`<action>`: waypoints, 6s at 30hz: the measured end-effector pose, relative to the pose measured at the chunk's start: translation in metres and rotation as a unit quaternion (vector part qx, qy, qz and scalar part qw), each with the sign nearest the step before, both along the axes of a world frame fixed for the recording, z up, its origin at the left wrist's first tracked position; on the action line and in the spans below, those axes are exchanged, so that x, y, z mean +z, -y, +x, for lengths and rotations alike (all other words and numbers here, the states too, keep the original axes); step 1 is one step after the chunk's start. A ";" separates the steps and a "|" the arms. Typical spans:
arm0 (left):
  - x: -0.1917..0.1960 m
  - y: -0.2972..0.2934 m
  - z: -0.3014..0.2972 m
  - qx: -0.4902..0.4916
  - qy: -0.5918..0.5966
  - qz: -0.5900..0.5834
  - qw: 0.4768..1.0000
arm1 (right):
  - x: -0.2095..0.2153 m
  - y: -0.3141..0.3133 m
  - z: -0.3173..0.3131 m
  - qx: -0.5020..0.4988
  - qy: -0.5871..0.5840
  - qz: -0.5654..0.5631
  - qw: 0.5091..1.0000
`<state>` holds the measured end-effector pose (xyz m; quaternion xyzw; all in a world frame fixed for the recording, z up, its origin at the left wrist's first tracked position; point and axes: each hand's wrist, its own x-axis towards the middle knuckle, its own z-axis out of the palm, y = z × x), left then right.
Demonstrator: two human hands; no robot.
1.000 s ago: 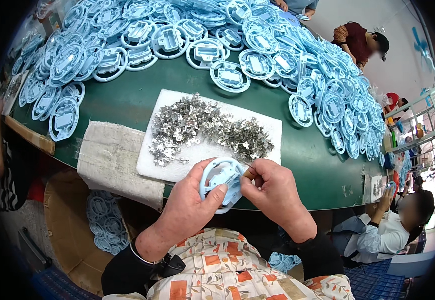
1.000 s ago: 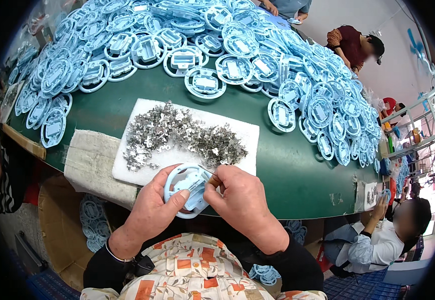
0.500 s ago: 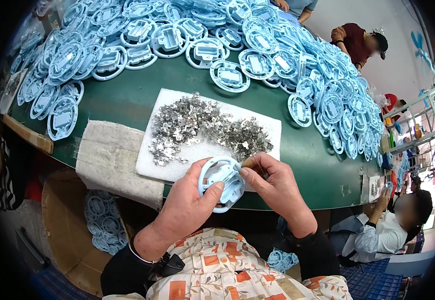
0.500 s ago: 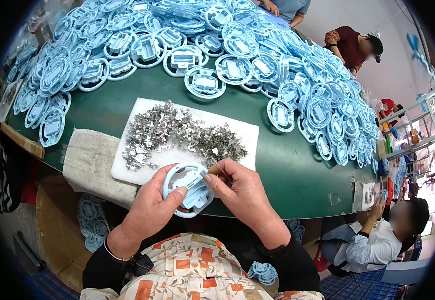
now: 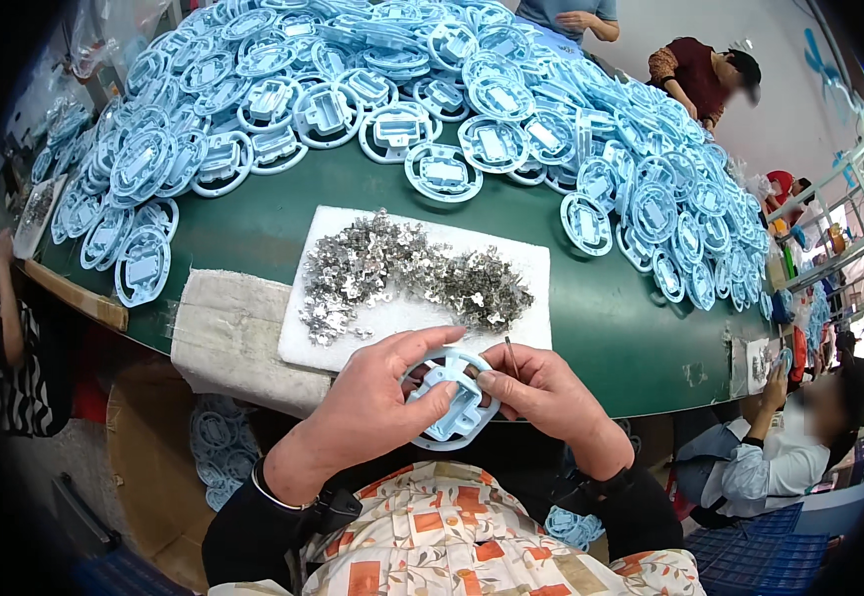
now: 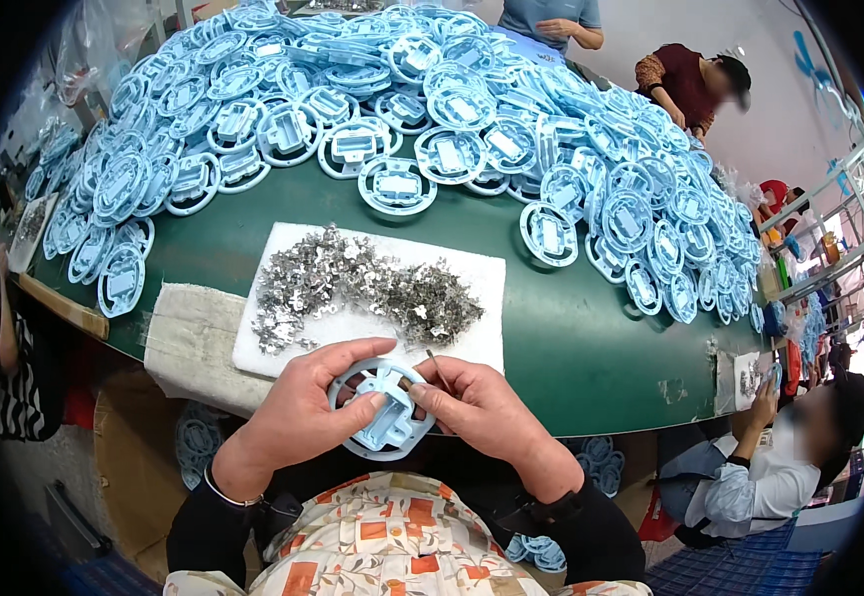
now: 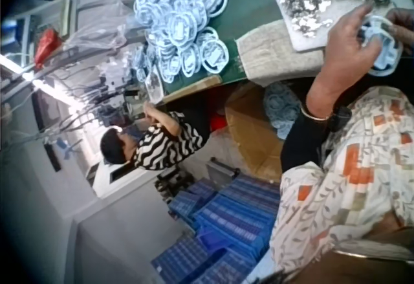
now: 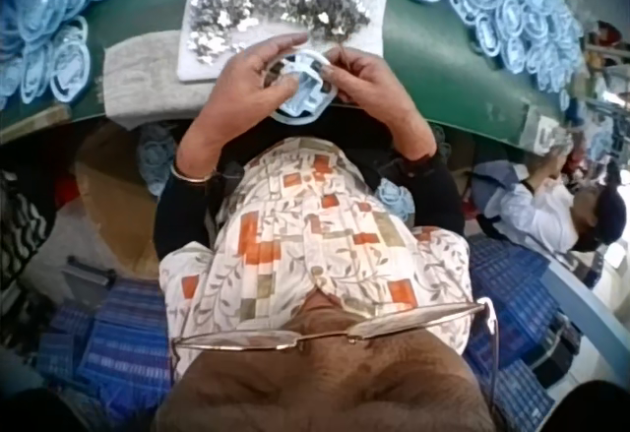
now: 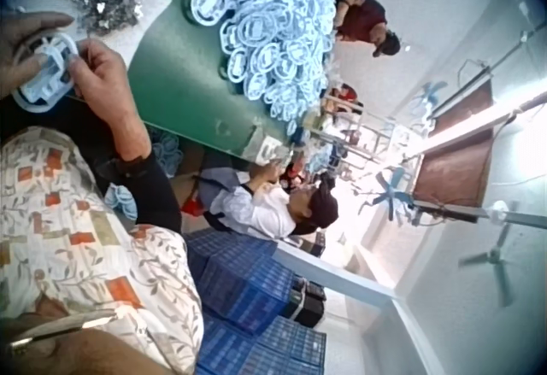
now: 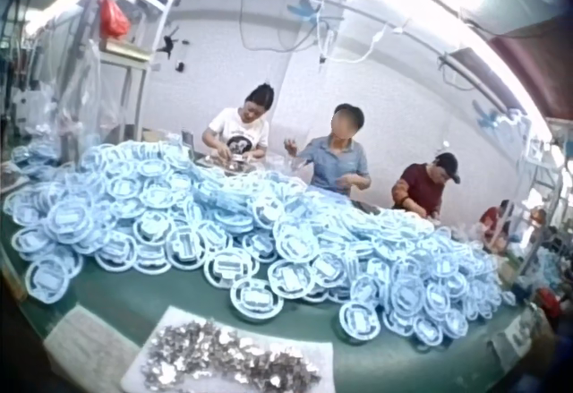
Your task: The person repeatedly picks up light-blue plastic rings and inserts small metal pins into them using a small wooden stick. The person places the finished items onto a large pile on the table. Other workers are visible in the background performing similar tasks.
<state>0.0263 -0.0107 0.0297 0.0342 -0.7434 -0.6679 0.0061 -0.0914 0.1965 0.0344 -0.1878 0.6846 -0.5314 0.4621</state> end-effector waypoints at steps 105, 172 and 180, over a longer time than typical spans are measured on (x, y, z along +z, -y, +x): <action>-0.022 -0.023 -0.015 0.109 0.089 -0.018 0.990 | 0.045 0.020 0.001 0.221 -0.619 0.195 0.728; -0.021 0.016 0.062 0.061 0.109 0.232 0.965 | -0.015 0.113 -0.003 0.156 -0.479 0.021 0.864; -0.017 0.020 0.059 0.131 0.067 0.210 0.967 | 0.021 0.101 -0.009 0.154 -0.390 0.044 0.907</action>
